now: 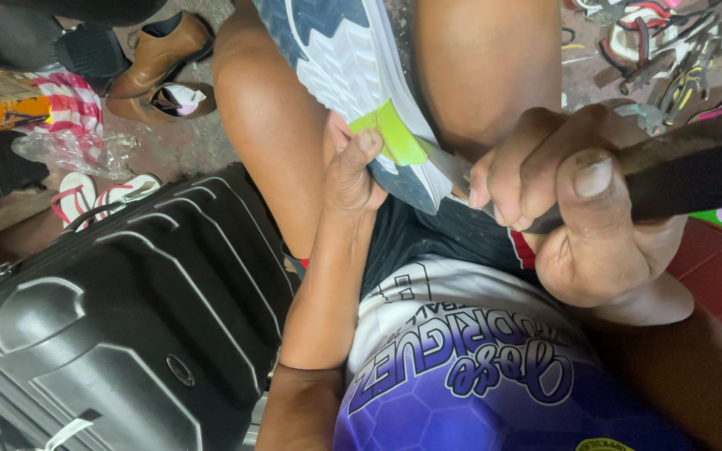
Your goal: The person holds a sneaker and uses a knife to scrape and clean the sole. They repeatedly scrape the white and grey rubber areas, removing debris and smoothing the surface.
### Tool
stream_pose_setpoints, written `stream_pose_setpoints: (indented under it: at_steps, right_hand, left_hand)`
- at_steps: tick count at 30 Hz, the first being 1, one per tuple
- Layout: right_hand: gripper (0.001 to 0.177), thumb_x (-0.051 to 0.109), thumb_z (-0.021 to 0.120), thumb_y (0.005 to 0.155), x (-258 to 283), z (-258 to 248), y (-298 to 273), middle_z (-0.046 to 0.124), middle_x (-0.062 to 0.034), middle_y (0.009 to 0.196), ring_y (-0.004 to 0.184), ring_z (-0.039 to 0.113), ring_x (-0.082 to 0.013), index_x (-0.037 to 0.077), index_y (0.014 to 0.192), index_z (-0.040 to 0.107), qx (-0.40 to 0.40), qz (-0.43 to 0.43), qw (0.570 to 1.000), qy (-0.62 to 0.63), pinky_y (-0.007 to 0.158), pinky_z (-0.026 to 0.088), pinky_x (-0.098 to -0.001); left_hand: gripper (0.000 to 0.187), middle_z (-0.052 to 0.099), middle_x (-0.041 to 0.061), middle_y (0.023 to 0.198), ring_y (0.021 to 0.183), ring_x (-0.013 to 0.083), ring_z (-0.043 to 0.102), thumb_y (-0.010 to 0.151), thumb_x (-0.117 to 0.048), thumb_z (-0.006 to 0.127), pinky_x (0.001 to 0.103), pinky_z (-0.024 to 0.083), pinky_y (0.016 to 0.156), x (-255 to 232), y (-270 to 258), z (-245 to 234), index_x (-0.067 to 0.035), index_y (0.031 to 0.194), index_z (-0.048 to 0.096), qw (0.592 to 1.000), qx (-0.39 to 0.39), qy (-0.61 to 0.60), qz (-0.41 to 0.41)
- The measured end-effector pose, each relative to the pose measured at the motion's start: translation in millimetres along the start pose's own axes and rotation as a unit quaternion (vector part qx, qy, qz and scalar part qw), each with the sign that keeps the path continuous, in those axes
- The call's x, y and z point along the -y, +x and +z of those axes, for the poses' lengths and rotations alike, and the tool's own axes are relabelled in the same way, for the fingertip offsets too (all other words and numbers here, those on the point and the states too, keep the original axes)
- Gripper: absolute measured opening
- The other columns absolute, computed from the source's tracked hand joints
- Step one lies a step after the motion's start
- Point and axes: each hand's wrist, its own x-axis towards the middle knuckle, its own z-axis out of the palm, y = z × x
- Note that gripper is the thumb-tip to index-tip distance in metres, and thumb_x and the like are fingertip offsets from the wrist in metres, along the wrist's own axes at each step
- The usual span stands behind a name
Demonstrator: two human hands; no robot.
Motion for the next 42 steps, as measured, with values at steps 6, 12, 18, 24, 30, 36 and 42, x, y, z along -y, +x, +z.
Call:
stream_pose_setpoints:
  at_steps: [6, 12, 18, 24, 30, 36, 42]
  right_hand:
    - [0.030, 0.022, 0.044, 0.118, -2, -4, -6, 0.047, -0.0071, 0.073, 0.063, 0.053, -0.0166, 0.003, 0.095, 0.046, -0.019, 0.017, 1.000, -0.014, 0.064, 0.056, -0.0375]
    - [0.035, 0.023, 0.044, 0.121, 1, -8, -6, 0.046, -0.0061, 0.074, 0.063, 0.054, -0.0166, 0.002, 0.093, 0.046, -0.001, 0.031, 0.999, -0.012, 0.065, 0.056, -0.0368]
    - [0.032, 0.023, 0.045, 0.119, -6, -13, -10, 0.048, -0.0065, 0.071, 0.061, 0.053, -0.0156, 0.003, 0.095, 0.048, -0.017, 0.037, 0.999, -0.009, 0.062, 0.055, -0.0359]
    - [0.039, 0.026, 0.047, 0.119, -10, -23, -18, 0.047, -0.0064, 0.070, 0.060, 0.054, -0.0158, 0.003, 0.088, 0.048, -0.007, 0.041, 0.999, -0.017, 0.063, 0.054, -0.0369]
    - [0.027, 0.028, 0.050, 0.110, 2, -16, 39, 0.056, -0.0043, 0.076, 0.068, 0.061, -0.0192, 0.011, 0.088, 0.049, 0.112, -0.175, 0.978, -0.001, 0.077, 0.067, -0.0481]
    - [0.032, 0.036, 0.057, 0.104, 3, -82, 37, 0.064, -0.0105, 0.097, 0.089, 0.073, -0.0226, 0.004, 0.103, 0.059, 0.353, -0.120, 0.922, -0.105, 0.095, 0.063, -0.0520]
    - [0.036, 0.037, 0.062, 0.096, -24, -111, 40, 0.066, -0.0135, 0.101, 0.100, 0.073, -0.0275, 0.002, 0.104, 0.060, 0.419, -0.149, 0.889, -0.107, 0.097, 0.061, -0.0534]
  left_hand:
    - [0.091, 0.065, 0.014, 0.128, 0.112, 0.0206, 0.067, 0.084, -0.024, 0.092, 0.035, 0.055, 0.099, 4, -2, -5, 0.008, 0.152, 0.041, 1.000, -0.006, 0.002, -0.001]
    - [0.087, 0.065, 0.013, 0.130, 0.116, 0.0199, 0.067, 0.084, -0.023, 0.091, 0.034, 0.054, 0.103, 5, -3, -5, 0.006, 0.151, 0.044, 1.000, -0.006, -0.004, 0.001]
    - [0.079, 0.067, 0.016, 0.127, 0.114, 0.0224, 0.068, 0.086, -0.021, 0.089, 0.036, 0.055, 0.102, 2, -2, -2, 0.009, 0.146, 0.048, 1.000, -0.009, 0.003, 0.004]
    - [0.080, 0.066, 0.015, 0.129, 0.115, 0.0220, 0.068, 0.086, -0.021, 0.089, 0.036, 0.055, 0.103, 2, -3, -1, 0.008, 0.147, 0.047, 1.000, -0.008, 0.002, 0.002]
    - [0.071, 0.066, 0.017, 0.130, 0.116, 0.0227, 0.067, 0.092, -0.018, 0.084, 0.037, 0.054, 0.104, -4, 7, 2, 0.009, 0.146, 0.047, 0.999, 0.016, 0.016, -0.035]
    - [0.067, 0.065, 0.016, 0.137, 0.123, 0.0228, 0.066, 0.094, -0.014, 0.079, 0.039, 0.053, 0.111, -2, 11, 5, 0.006, 0.149, 0.047, 0.996, 0.003, 0.024, -0.083]
    - [0.070, 0.064, 0.016, 0.138, 0.125, 0.0222, 0.063, 0.093, -0.014, 0.081, 0.038, 0.049, 0.113, -3, 14, 4, 0.005, 0.151, 0.046, 0.994, 0.002, 0.026, -0.102]
